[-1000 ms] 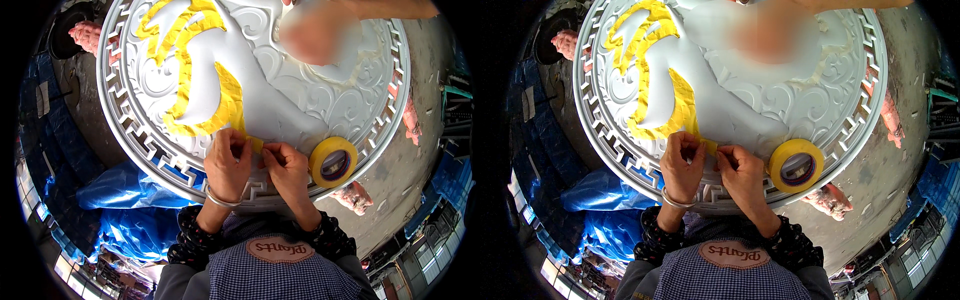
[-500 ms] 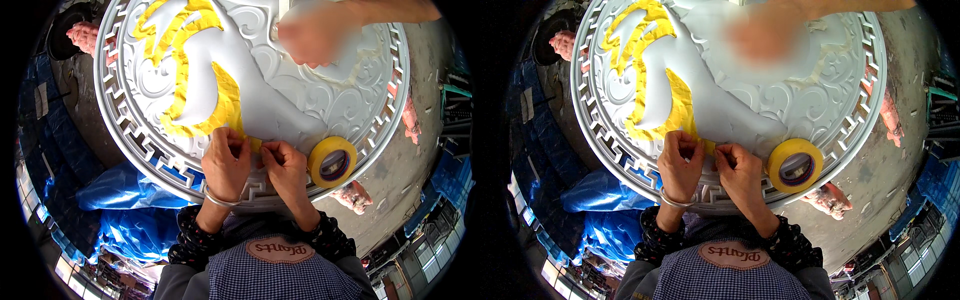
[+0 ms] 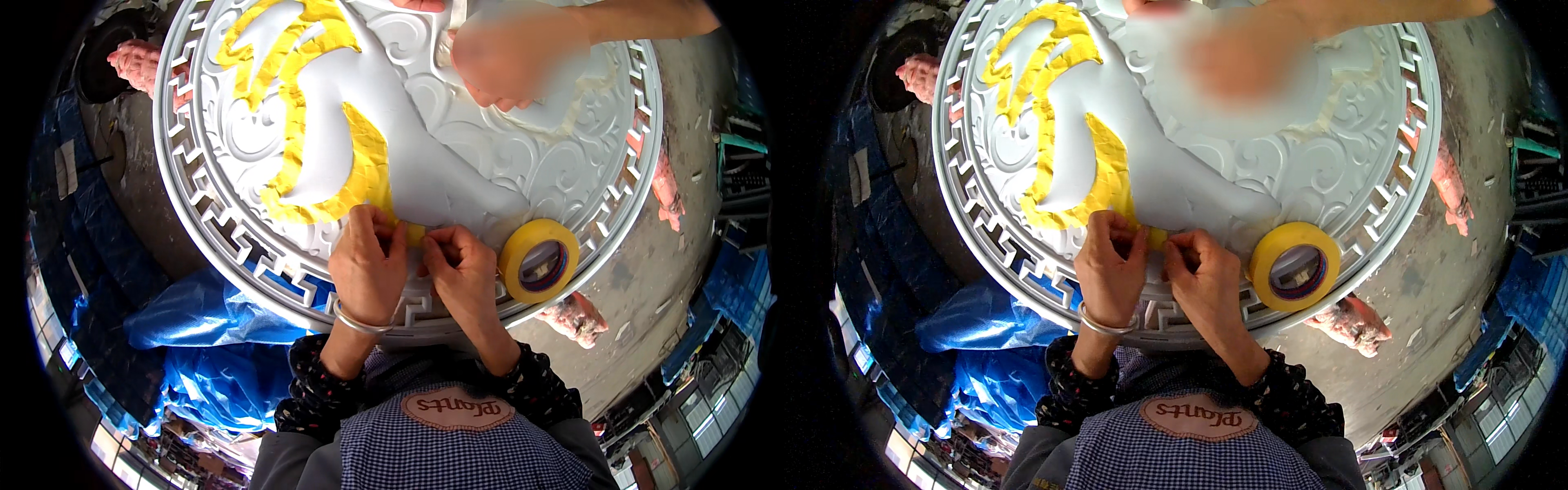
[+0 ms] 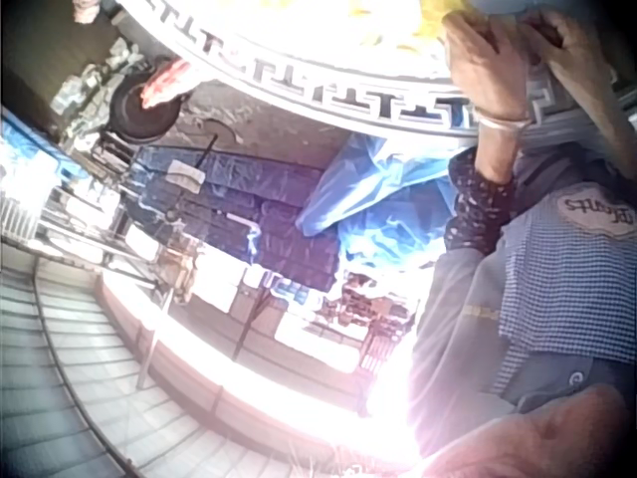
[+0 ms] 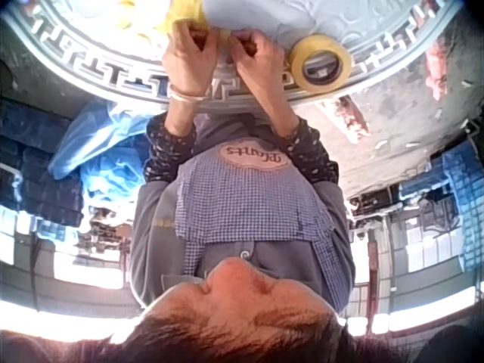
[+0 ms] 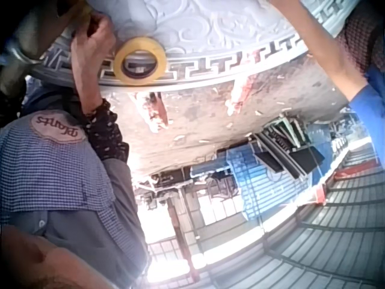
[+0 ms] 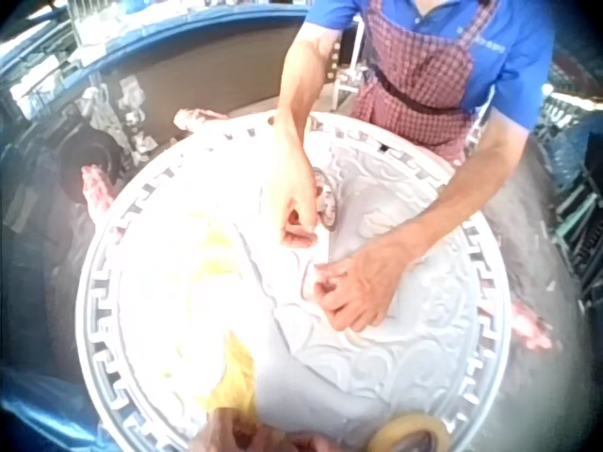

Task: The person applies yellow masking tape to a large white decorative circular panel, carefully following the contours of a raised design. Another person works on the same panel in the background.

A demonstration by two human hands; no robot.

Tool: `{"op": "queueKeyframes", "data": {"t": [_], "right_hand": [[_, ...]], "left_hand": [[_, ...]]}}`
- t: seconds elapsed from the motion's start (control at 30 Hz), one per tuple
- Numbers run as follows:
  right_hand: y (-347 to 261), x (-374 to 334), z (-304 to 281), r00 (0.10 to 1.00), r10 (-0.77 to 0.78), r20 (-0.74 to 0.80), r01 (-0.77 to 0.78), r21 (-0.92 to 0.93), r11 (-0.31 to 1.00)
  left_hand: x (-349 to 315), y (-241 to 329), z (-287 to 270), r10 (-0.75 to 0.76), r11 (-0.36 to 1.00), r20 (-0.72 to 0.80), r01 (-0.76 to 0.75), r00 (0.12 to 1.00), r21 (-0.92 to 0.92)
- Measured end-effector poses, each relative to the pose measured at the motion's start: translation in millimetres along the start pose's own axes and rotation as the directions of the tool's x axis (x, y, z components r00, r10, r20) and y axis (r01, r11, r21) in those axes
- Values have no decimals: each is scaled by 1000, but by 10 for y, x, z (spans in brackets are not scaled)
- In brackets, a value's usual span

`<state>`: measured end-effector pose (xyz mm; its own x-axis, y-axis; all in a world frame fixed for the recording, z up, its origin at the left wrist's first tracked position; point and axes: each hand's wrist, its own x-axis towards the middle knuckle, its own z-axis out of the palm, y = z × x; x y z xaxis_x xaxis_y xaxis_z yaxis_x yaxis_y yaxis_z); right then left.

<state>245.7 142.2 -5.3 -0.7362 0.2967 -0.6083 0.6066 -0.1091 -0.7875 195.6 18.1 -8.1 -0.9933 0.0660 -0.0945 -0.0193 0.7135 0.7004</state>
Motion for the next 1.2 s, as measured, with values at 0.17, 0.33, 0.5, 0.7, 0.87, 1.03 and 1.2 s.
{"op": "queueKeyframes", "data": {"t": [0.17,0.33,0.5,0.7,0.87,1.03,1.2], "right_hand": [[33,-79,-21,995,-78,-54,79,9,997],[114,-245,-132,775,-613,154,581,-554,596],[28,-253,-155,770,-552,320,574,-725,381],[48,-273,-108,799,-506,325,529,-780,334],[62,-279,-87,796,-520,310,519,-792,322],[45,-308,-79,796,-524,304,513,-797,317],[90,-413,-227,819,-522,238,511,-716,476]], "left_hand": [[-16,-12,9,8,1000,-6,-8,1000,26],[-17,5,14,11,1000,-12,-10,1000,30],[-18,11,43,-30,999,-46,29,998,-17],[-14,5,16,11,999,-35,-9,999,39],[0,5,-25,-3,997,-50,6,999,71],[30,-36,-50,36,997,-71,-31,997,66],[-1,-121,-185,270,952,-115,-247,956,183]]}}
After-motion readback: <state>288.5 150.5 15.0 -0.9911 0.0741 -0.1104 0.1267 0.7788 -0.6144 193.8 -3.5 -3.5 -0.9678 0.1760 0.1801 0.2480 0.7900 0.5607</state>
